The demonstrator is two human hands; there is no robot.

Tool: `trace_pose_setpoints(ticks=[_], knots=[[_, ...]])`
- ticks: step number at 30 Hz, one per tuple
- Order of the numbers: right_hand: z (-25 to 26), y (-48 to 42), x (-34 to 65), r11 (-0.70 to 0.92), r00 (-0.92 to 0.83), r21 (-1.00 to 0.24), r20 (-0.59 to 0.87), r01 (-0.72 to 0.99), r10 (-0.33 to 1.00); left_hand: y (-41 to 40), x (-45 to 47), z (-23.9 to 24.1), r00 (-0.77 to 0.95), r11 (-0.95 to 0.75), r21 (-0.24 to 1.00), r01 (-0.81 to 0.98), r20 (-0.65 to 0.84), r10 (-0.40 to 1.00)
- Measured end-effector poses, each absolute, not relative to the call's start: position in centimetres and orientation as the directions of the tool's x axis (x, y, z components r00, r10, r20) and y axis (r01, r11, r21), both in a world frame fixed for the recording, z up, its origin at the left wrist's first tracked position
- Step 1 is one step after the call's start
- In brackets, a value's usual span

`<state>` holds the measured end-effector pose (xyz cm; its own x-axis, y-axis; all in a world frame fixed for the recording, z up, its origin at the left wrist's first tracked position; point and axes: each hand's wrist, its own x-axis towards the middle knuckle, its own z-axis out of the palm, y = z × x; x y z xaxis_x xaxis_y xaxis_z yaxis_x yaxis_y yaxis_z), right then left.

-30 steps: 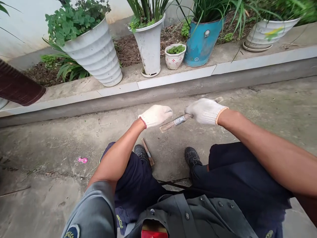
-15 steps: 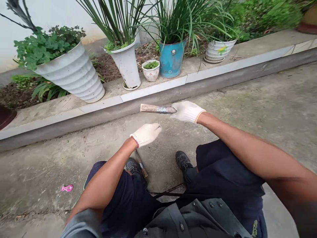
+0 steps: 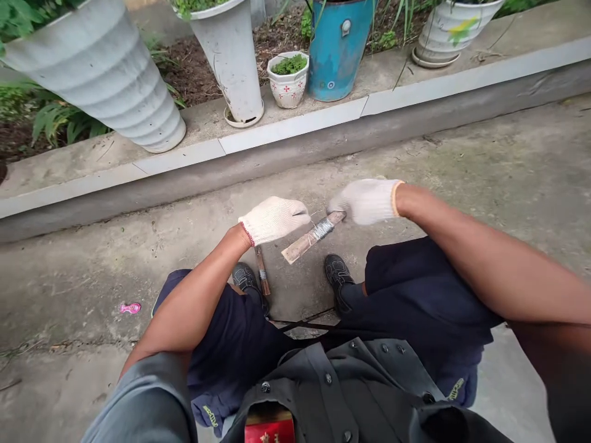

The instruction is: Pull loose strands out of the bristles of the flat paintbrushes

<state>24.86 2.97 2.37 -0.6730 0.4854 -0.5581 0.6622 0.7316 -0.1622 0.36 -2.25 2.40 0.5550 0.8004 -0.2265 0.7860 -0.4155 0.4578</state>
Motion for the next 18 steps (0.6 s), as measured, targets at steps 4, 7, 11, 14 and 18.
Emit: trace_pose_setpoints(ticks=[4,7,11,14,18], knots=[[3.1,3.2,26.1,0.595,-0.729,-0.423,-0.440,0.684,0.525,-2.3,0.1,2.5,0.607,-0.319,0.719,0.618,-0.179,0.774],[4.0,3.3,25.9,0.480,-0.636,-0.459,-0.285,0.748,0.717,-2.2,0.3,2.2,0.565,-0.185,0.831,0.525,-0.177,0.806],[4.9,3.6,24.8,0.303,-0.418,-0.428,-0.206,0.851,0.885,-2.4,0.8,2.6,0.500,-0.140,0.794,0.592,-0.226,0.836],[4.9,4.0,24.1,0.269,-0.317,-0.260,-0.164,0.927,0.934,-2.6,0.8,3.2,0.438,-0.158,0.673,0.723,-0.270,0.857],[4.3,3.6,23.2,0.261,-0.228,0.065,-0.313,0.963,0.922,-2.4,0.5,2.9,0.423,-0.291,0.471,0.833,-0.204,0.883]])
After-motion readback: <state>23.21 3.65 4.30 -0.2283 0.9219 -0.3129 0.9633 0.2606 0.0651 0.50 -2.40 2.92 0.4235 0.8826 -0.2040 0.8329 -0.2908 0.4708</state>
